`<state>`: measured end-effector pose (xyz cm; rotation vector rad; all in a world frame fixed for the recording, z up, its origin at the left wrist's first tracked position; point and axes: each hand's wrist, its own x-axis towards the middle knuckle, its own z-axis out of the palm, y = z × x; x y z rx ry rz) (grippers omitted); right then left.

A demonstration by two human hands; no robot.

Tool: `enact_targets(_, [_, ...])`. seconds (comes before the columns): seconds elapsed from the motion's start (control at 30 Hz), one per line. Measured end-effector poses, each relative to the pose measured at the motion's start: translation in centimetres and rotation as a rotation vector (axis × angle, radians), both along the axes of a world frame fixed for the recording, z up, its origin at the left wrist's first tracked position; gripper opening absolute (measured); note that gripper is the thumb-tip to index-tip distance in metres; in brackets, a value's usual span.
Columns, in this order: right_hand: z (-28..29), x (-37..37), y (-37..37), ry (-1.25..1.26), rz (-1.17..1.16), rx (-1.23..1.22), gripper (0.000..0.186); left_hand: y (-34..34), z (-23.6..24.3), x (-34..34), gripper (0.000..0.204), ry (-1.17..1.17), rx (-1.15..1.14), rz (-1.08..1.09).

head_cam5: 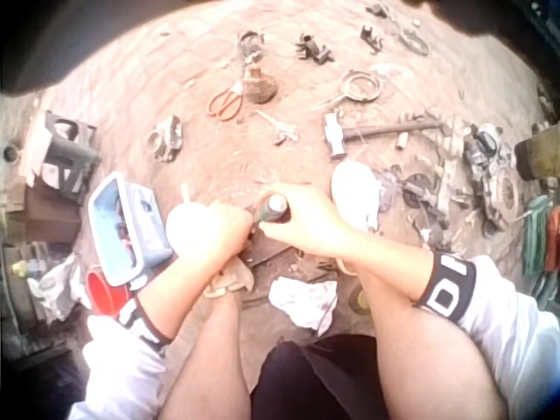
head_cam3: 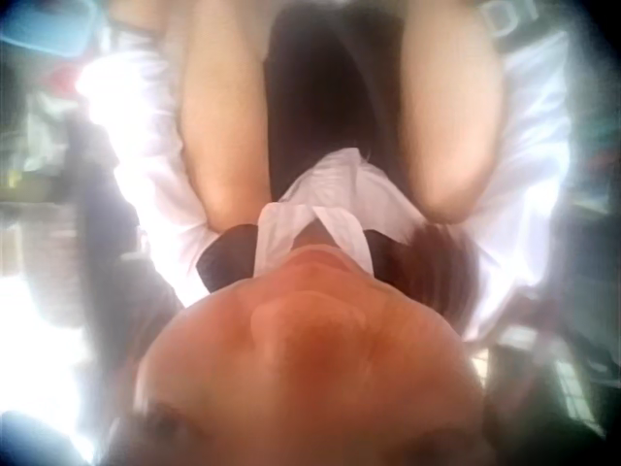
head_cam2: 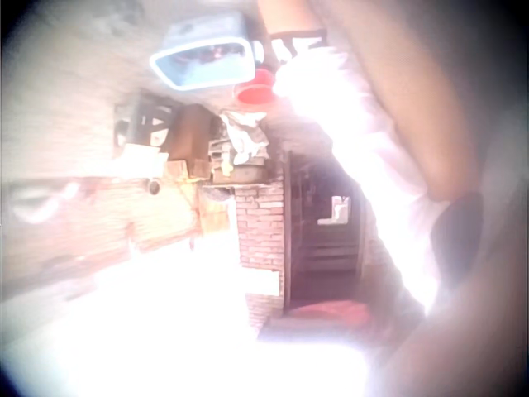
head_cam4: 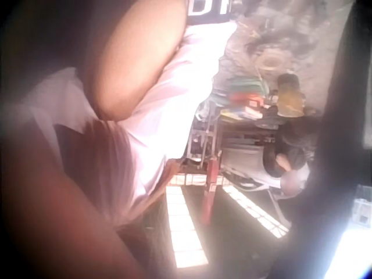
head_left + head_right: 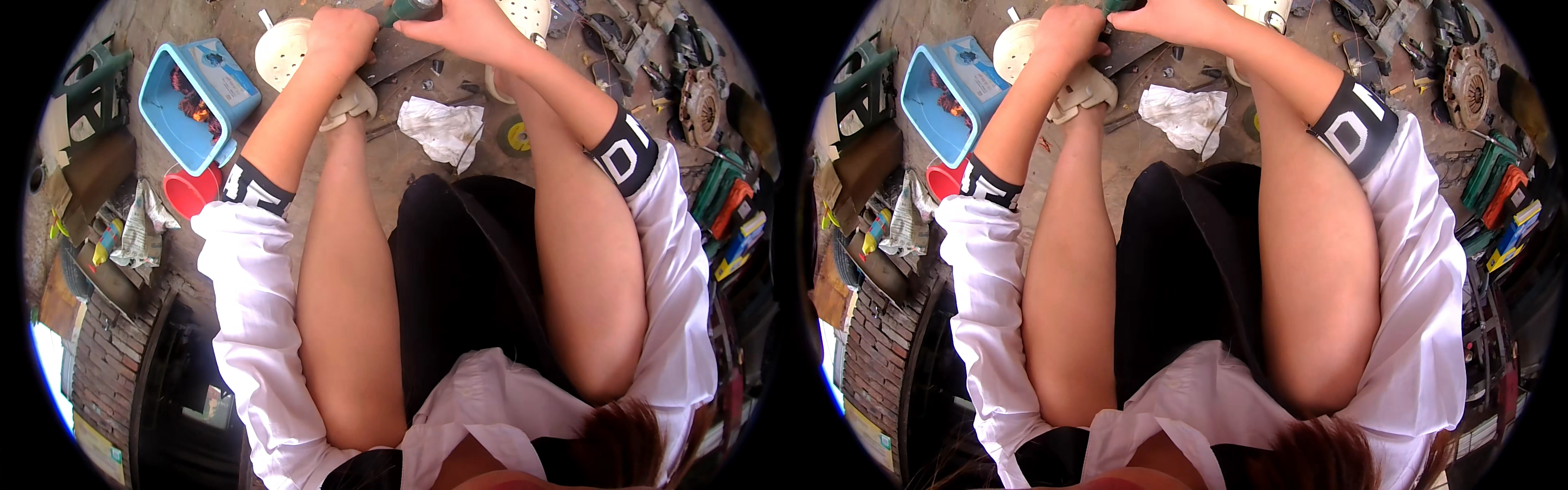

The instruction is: The person sits on the floor and manipulates small metal components, using pliers to adjust a piece and a hammer to tap a cylindrical part. They repeatedly pick up, inspect, and reposition the parts while working in a cluttered workshop area.

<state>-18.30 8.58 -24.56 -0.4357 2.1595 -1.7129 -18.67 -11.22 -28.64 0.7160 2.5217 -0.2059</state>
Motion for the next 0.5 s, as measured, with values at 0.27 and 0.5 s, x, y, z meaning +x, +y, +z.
enact_targets(0.27, [-0.9,0.0,0.3,-0.073,-0.047,-0.067,0.02,-0.1,-2.0,0.0,0.011,0.081,-0.106,-0.012])
enact_targets(0.5, [0.4,0.4,0.3,-0.033,-0.068,-0.018,0.017,0.5,-1.2,-0.2,0.013,-0.045,-0.111,-0.011])
